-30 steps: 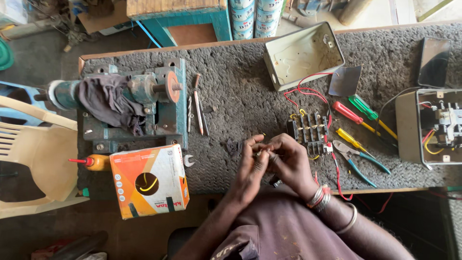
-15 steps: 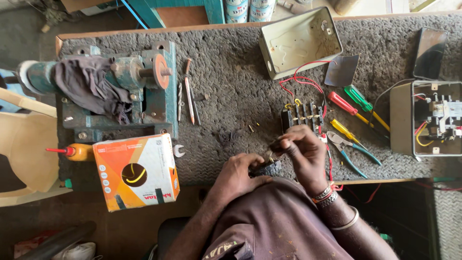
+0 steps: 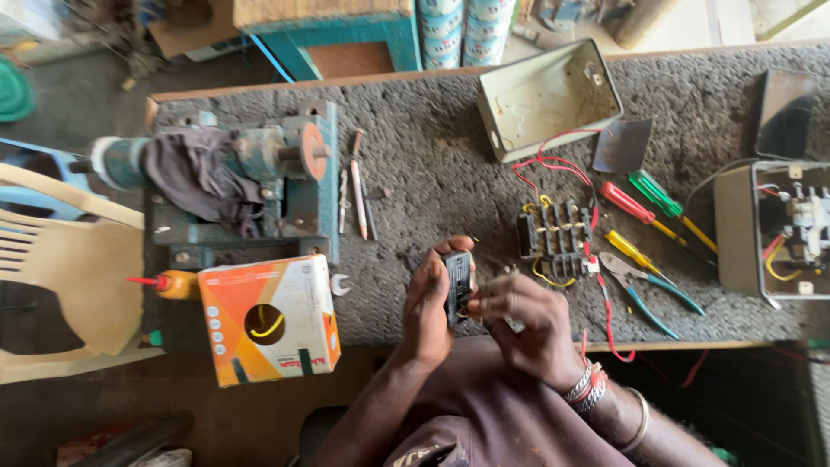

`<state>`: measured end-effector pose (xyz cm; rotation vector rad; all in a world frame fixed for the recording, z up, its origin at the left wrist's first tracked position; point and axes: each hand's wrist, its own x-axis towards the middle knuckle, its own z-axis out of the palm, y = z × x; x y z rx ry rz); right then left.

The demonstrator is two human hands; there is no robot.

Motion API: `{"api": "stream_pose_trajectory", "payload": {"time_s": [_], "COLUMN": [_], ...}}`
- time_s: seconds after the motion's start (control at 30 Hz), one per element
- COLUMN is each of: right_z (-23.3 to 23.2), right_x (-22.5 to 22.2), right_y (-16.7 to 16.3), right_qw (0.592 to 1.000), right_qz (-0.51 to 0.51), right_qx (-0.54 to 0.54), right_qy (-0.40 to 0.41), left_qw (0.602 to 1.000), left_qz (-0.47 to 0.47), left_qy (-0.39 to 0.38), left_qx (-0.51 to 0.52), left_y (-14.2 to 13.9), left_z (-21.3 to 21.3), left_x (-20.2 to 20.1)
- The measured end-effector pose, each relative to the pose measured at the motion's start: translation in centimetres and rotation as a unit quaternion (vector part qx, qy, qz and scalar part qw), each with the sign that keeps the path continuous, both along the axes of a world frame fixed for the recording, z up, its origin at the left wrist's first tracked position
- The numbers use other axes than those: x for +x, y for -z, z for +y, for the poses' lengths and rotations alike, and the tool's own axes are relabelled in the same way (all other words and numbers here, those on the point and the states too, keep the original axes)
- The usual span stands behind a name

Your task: The person assembles a multi-pole electrical switch or contactor by hand, inserting small metal pieces into terminals and connecting yellow and red wires. The person repeatedly picks up, aligns, and places the switch housing and internal components on the workbench.

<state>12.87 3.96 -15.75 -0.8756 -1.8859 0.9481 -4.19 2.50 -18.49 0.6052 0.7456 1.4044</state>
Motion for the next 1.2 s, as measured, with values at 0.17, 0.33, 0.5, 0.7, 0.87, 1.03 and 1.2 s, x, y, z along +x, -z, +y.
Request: {"api": "stream_pose_trajectory", "payload": {"time_s": [0.17, 0.33, 0.5, 0.7, 0.87, 1.03, 1.2], "right_z": [1.7, 3.1, 3.5, 4.0, 4.0, 4.3, 2.3], "right_x": [-1.0, -1.2, -1.6, -1.3, -1.4, -1.6, -3.3], "right_y": [-3.3, -4.7, -5.0, -4.5, -2.4, -0.3, -0.9], "right_qw": [0.991, 0.987, 0.98, 0.981, 0.982, 0.993, 0.975], "right_qz": [0.027, 0.053, 0.038, 0.029, -0.022, -0.083, -0.187], "right_qx": [0.132, 0.152, 0.19, 0.181, 0.158, 0.037, -0.091], "right_qy": [0.01, -0.02, -0.051, -0.066, 0.105, 0.082, -0.078], "left_qw": [0.997, 0.995, 0.992, 0.996, 0.996, 1.0, 0.996], "left_qz": [-0.074, 0.07, 0.124, -0.003, 0.024, 0.022, -0.073], "left_qy": [0.009, 0.075, 0.035, 0.067, 0.062, 0.018, 0.056], "left_qx": [-0.031, -0.008, -0.005, -0.062, -0.051, 0.01, 0.018], "left_y": [-2.9, -4.3, -4.0, -3.2, -3.6, -5.0, -4.7], "left_z": [0.5, 0.3, 0.8, 1.8, 2.2, 3.0, 2.8], "left_x": [0.5, -0.9, -0.4, -0.5, -1.4, -2.8, -3.3]}}
